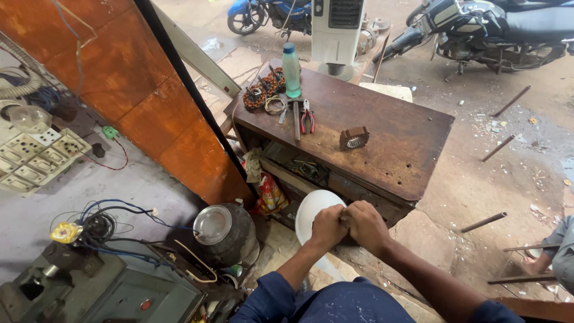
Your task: The person cuts a white plastic sheet into a long strip using scissors. They then fold the strip and cut it into smaller pieces, placing the cut pieces on the workbench.
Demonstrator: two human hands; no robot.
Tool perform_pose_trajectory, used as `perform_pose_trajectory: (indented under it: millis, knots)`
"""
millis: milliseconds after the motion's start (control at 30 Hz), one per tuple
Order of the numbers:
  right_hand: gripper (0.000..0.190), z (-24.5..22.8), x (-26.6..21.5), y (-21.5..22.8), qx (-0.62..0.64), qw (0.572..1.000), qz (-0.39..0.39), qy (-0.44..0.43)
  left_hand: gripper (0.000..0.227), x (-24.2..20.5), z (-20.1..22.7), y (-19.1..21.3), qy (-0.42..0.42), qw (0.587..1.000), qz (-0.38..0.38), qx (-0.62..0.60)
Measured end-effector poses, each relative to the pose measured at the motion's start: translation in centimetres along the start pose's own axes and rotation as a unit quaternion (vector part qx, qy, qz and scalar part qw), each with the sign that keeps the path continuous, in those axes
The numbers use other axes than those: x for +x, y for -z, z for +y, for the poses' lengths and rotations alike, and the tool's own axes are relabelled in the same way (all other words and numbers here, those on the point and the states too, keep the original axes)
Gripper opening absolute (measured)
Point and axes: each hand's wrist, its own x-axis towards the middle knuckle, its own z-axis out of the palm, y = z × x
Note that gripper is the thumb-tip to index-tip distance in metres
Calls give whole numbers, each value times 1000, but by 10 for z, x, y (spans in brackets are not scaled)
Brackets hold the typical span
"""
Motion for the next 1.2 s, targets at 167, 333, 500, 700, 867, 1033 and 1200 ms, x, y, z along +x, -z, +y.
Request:
perform_pose_trajectory:
  millis: [167, 333, 500, 700, 867, 1033, 1200]
  knots:
    - [11, -6, 1, 12, -5, 1000, 6, 8, 14, 3, 17, 12, 1, 999, 7, -37]
    - [20, -6, -3, 6, -57, 997, 17, 52, 14, 1, 21, 12, 6, 1000, 0, -25]
    - [10, -3, -2, 0, -8, 1000, 1, -7, 11, 5, 15, 5, 4, 1000, -16, -12]
    - [11, 2, -7, 12, 18, 999, -28, -42, 16, -1, 16, 4, -4, 999, -25, -35]
    - [18, 0, -8, 7, -44, 999, -11, 14, 15, 4, 20, 5, 6, 999, -33, -18]
    - [12, -2, -10, 6, -2, 999, -25, -32, 11, 1, 16, 3, -3, 998, -55, 3]
    - [11, 3, -12, 13, 17, 999, -28, -36, 13, -3, 16, 0, -11, 999, -34, -8]
